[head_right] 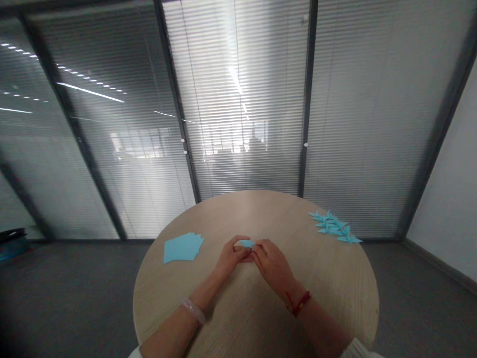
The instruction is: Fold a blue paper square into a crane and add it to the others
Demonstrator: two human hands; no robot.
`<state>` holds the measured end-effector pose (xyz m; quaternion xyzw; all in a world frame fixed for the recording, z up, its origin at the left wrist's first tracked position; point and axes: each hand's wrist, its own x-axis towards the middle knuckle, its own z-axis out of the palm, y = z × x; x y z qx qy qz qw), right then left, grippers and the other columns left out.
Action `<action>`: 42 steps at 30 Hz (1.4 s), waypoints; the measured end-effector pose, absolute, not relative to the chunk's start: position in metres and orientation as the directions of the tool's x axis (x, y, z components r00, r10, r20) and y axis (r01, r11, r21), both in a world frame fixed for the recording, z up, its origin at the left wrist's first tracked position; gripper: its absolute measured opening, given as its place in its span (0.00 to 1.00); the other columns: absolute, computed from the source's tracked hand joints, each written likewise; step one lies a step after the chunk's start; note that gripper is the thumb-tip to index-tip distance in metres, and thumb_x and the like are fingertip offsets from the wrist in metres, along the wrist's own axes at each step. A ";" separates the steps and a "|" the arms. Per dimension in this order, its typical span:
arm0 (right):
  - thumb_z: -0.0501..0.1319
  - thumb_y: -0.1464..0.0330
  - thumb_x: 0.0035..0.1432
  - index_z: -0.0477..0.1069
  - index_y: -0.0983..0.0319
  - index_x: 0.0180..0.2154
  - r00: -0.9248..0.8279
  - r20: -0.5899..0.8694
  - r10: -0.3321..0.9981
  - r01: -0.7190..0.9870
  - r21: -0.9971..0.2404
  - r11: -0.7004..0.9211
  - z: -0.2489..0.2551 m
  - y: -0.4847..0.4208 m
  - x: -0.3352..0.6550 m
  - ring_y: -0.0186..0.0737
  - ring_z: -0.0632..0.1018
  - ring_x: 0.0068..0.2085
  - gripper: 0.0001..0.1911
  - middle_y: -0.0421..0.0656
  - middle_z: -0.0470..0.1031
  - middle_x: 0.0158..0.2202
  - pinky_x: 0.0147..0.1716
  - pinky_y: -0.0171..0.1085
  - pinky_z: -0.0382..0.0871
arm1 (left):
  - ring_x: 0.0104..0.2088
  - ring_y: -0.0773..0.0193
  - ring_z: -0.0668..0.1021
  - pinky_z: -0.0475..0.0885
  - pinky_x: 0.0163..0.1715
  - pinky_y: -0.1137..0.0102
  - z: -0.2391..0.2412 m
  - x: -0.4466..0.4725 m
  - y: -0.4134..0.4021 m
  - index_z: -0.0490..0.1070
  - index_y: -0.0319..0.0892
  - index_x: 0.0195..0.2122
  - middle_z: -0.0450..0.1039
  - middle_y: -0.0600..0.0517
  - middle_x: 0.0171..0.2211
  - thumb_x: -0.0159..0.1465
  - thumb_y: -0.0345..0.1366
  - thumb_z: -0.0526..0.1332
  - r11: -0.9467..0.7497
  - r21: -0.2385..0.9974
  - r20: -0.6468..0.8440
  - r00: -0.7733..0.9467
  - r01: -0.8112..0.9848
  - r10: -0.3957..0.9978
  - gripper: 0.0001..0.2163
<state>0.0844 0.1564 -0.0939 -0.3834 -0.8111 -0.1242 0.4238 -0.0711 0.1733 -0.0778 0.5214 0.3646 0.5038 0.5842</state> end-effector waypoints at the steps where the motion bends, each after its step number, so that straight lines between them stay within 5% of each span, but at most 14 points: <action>1: 0.50 0.70 0.65 0.71 0.63 0.40 -0.340 0.782 0.522 0.718 -0.143 0.682 -0.095 0.158 0.085 0.44 0.72 0.40 0.12 0.49 0.71 0.38 0.40 0.43 0.70 | 0.28 0.62 0.79 0.75 0.37 0.64 -0.077 -0.072 0.173 0.65 0.39 0.43 0.76 0.54 0.24 0.47 0.36 0.67 -0.049 0.975 0.101 0.234 -0.216 0.967 0.22; 10: 0.54 0.68 0.63 0.75 0.59 0.35 -0.185 0.697 0.693 0.503 -0.538 0.676 -0.095 0.165 0.094 0.40 0.75 0.37 0.11 0.44 0.74 0.34 0.38 0.39 0.71 | 0.27 0.66 0.76 0.71 0.33 0.70 -0.080 -0.075 0.177 0.65 0.41 0.48 0.74 0.55 0.24 0.52 0.37 0.66 -0.258 0.966 0.239 0.325 0.017 0.915 0.22; 19: 0.61 0.63 0.57 0.78 0.58 0.32 -0.154 0.580 0.800 0.346 -0.727 0.593 -0.102 0.176 0.099 0.41 0.77 0.36 0.08 0.43 0.77 0.32 0.37 0.38 0.70 | 0.28 0.64 0.77 0.70 0.32 0.71 -0.078 -0.078 0.177 0.70 0.42 0.37 0.76 0.54 0.25 0.53 0.34 0.62 -0.372 0.900 0.300 0.296 0.227 0.907 0.10; 28: 0.61 0.61 0.56 0.78 0.59 0.31 -0.166 0.558 0.813 0.295 -0.758 0.581 -0.103 0.180 0.101 0.41 0.77 0.36 0.10 0.44 0.77 0.32 0.36 0.37 0.69 | 0.28 0.65 0.77 0.69 0.31 0.73 -0.074 -0.079 0.174 0.70 0.42 0.35 0.76 0.54 0.25 0.53 0.33 0.62 -0.388 0.891 0.309 0.311 0.236 0.899 0.08; 42: 0.50 0.64 0.65 0.69 0.60 0.34 -0.168 0.678 0.715 0.437 -0.599 0.671 -0.099 0.171 0.096 0.40 0.72 0.37 0.12 0.44 0.70 0.34 0.39 0.38 0.66 | 0.24 0.67 0.73 0.70 0.23 0.73 -0.075 -0.083 0.181 0.78 0.40 0.36 0.71 0.51 0.27 0.55 0.43 0.62 -0.379 0.858 0.315 0.227 0.347 0.922 0.14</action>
